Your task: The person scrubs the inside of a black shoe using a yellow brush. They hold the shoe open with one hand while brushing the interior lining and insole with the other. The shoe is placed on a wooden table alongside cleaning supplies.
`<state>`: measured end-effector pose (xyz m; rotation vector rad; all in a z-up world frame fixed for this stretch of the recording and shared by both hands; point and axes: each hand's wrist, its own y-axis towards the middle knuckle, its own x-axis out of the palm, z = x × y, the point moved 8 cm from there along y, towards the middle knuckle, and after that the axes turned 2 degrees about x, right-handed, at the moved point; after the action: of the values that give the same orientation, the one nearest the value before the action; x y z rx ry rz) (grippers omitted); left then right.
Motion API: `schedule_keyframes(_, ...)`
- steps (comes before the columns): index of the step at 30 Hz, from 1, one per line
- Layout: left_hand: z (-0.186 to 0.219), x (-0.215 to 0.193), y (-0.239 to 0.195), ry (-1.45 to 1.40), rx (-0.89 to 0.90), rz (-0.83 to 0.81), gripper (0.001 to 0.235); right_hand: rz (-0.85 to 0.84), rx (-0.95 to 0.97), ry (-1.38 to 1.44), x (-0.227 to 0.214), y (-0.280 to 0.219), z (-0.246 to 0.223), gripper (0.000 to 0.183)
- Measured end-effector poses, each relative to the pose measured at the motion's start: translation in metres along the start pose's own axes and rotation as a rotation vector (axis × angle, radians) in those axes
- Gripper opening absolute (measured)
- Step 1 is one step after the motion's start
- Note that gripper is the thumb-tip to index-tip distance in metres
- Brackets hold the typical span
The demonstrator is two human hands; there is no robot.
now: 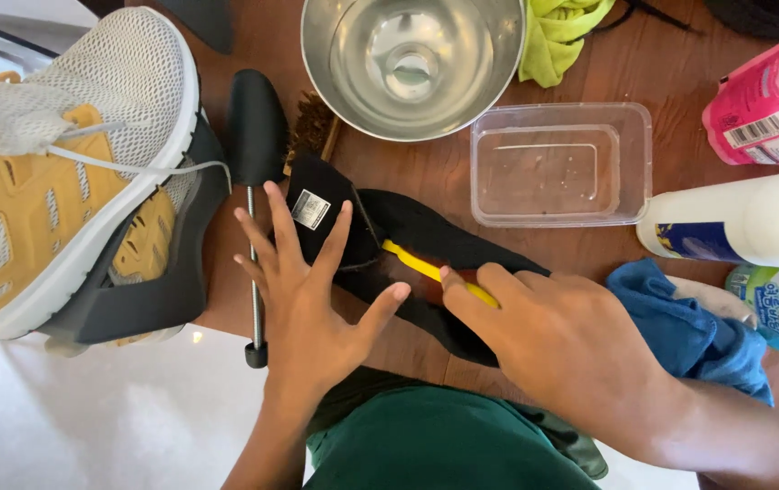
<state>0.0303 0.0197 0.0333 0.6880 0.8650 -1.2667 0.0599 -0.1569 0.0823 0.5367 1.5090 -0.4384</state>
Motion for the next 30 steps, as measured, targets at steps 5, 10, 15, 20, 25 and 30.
schedule_keyframes(5,0.024,-0.009,0.002,0.243,0.097,0.058,0.125,-0.009,-0.009,0.027,0.0,0.001,-0.006,0.028)
schedule_keyframes(10,0.03,-0.007,0.002,0.234,0.177,-0.07,0.121,0.074,0.019,0.012,-0.015,0.008,-0.004,0.008)
schedule_keyframes(15,0.016,0.001,-0.007,0.084,0.151,-0.253,0.146,0.065,0.074,-0.129,-0.011,0.012,0.007,0.03)
schedule_keyframes(20,0.011,0.005,-0.008,-0.071,0.162,-0.275,0.142,0.053,-0.02,0.095,-0.002,0.016,0.0,0.033)
schedule_keyframes(25,0.009,0.006,-0.011,-0.072,0.211,-0.247,0.14,-0.233,-0.038,0.244,0.005,0.011,0.009,0.056)
schedule_keyframes(30,0.009,0.005,-0.013,-0.154,0.253,-0.201,0.129,-0.015,-0.001,0.115,-0.022,0.01,0.011,0.034)
